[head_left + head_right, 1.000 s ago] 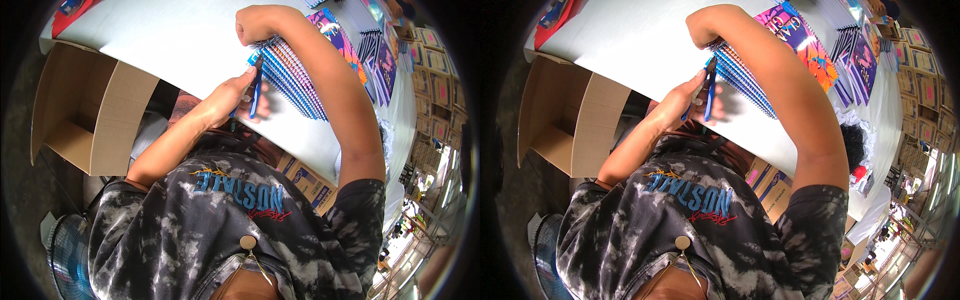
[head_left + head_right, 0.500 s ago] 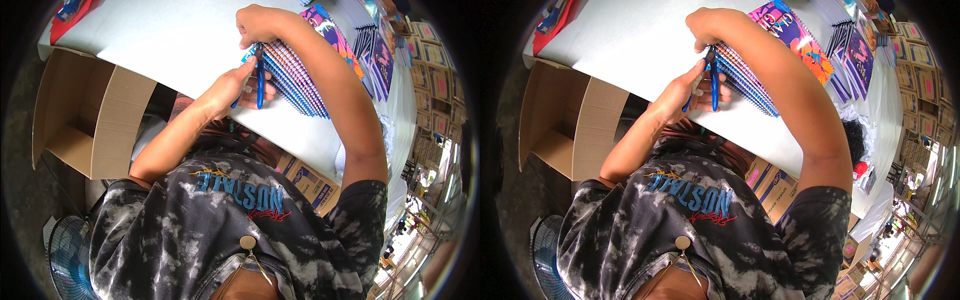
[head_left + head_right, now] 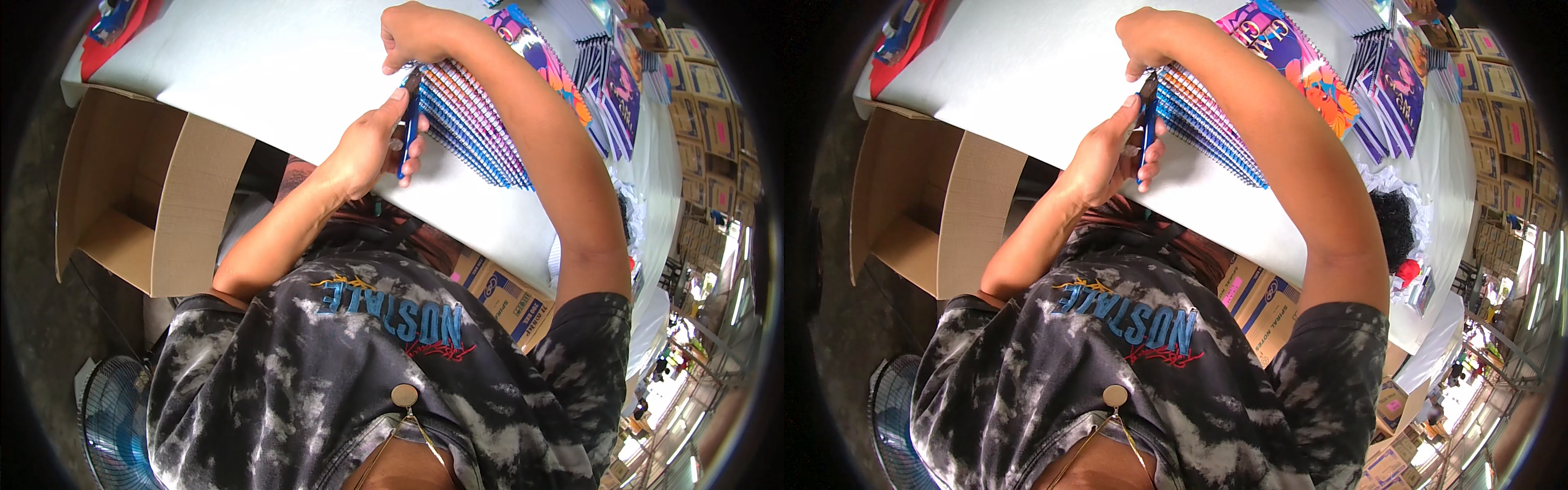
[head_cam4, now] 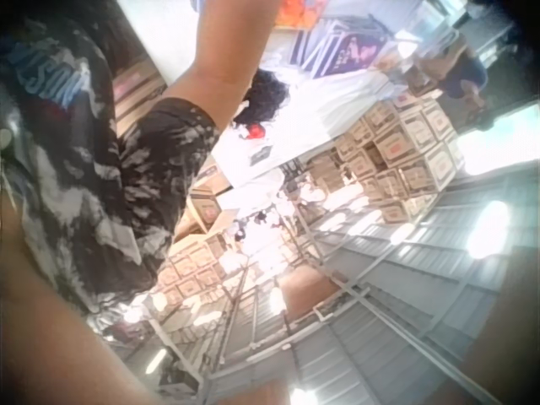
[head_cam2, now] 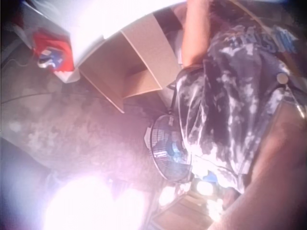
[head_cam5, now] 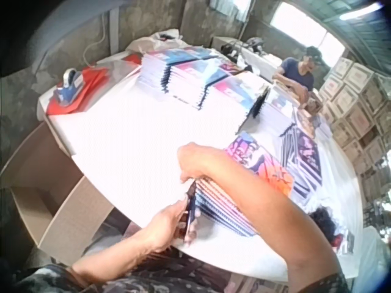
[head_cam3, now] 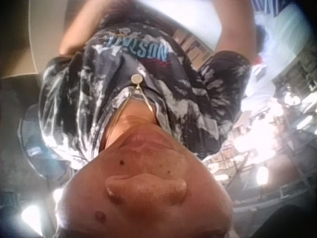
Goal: The person assembles spiral-bound notebooks by inserting metal coils into the punched holes of the covers and pages. They use pliers to secure the coils and stack the finished notebooks on the table.
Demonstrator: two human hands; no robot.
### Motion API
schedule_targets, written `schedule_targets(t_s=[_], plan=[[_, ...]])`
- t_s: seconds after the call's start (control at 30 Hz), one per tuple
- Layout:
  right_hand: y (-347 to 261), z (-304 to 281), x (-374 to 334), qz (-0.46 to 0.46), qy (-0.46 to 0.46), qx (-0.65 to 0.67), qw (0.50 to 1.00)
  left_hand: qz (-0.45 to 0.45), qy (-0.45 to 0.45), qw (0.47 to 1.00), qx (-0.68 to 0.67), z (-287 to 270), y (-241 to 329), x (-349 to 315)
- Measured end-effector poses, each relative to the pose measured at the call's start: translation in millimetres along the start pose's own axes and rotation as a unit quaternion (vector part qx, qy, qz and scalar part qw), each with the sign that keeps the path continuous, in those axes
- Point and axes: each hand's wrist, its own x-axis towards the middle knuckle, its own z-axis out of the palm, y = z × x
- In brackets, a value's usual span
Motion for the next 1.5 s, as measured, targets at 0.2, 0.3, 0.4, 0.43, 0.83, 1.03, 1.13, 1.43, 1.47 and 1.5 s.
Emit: schedule_targets(t_s=[0.2,0.3,0.4,0.43,0.83,1.03,1.13,1.43,1.47,1.5], plan=[[5,2,5,0.033,0.011,0.025,0.999,0.026,0.005,1.0,-0.003,16,6,-5],[5,2,5,0.039,0.013,0.031,0.999,0.03,0.005,0.999,0.008,13,10,2],[9,5,9,0.038,0.023,0.034,0.998,0.021,-0.004,1.0,0.011,6,6,-2],[10,6,11,0.037,0.027,0.033,0.998,0.037,0.005,0.999,0.02,9,7,-5],[9,6,12,0.058,0.064,0.116,0.99,0.044,-0.016,0.999,0.007,17,14,-5],[17,11,24,0.066,0.042,0.134,0.988,0.043,0.011,0.999,-0.018,30,23,2],[14,12,20,0.049,0.098,0.099,0.989,0.043,-0.056,0.997,-0.022,13,18,1],[-2,-44,-126,0.156,0.518,0.402,0.739,0.034,-0.097,0.991,-0.085,7,17,5],[11,-26,-155,0.12,0.586,0.396,0.697,0.037,-0.109,0.99,-0.079,4,17,3],[29,-5,-184,0.084,0.649,0.387,0.65,0.038,-0.121,0.989,-0.074,-1,18,1]])
